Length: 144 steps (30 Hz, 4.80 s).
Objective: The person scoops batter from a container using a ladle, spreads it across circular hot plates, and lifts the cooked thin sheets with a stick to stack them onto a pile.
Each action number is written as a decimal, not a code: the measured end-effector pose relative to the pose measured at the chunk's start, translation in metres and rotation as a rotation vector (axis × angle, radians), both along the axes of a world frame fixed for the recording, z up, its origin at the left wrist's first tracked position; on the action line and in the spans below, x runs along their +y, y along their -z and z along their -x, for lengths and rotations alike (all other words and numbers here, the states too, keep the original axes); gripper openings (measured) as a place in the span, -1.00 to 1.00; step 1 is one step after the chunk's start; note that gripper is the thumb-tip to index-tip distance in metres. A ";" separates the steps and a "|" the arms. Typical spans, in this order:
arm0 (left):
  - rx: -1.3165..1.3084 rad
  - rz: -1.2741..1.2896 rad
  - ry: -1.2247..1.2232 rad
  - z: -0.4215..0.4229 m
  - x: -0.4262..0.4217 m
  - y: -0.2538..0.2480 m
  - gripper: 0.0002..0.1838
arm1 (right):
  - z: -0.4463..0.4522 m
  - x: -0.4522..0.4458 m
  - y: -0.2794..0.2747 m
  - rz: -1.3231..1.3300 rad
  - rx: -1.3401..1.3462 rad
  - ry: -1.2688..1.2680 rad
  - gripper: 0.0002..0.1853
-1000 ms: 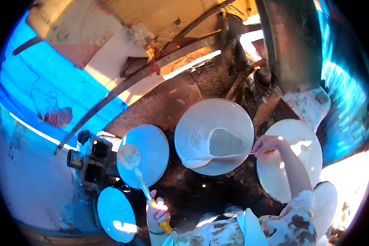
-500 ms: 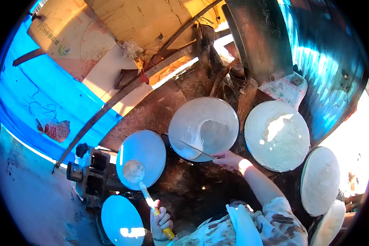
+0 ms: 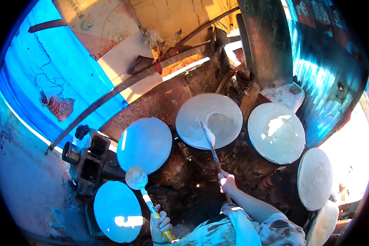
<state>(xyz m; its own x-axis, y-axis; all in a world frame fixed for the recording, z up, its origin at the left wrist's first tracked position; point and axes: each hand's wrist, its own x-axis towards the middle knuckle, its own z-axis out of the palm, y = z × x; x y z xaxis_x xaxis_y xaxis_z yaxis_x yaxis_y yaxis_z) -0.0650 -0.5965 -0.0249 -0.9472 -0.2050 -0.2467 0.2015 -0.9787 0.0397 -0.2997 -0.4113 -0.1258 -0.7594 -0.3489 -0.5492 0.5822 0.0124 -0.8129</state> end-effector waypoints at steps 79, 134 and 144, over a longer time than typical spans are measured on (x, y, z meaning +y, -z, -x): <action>-0.354 0.963 0.478 0.291 0.037 -0.044 -0.47 | 0.094 0.052 -0.015 0.149 -0.051 -0.047 -0.79; -0.237 -0.292 0.516 0.102 0.015 0.024 -0.67 | 0.020 0.038 0.009 -0.273 0.457 -0.005 -0.60; -0.164 -0.301 0.411 0.140 0.075 -0.006 -0.69 | 0.128 0.128 0.012 -1.064 0.820 -0.094 -0.67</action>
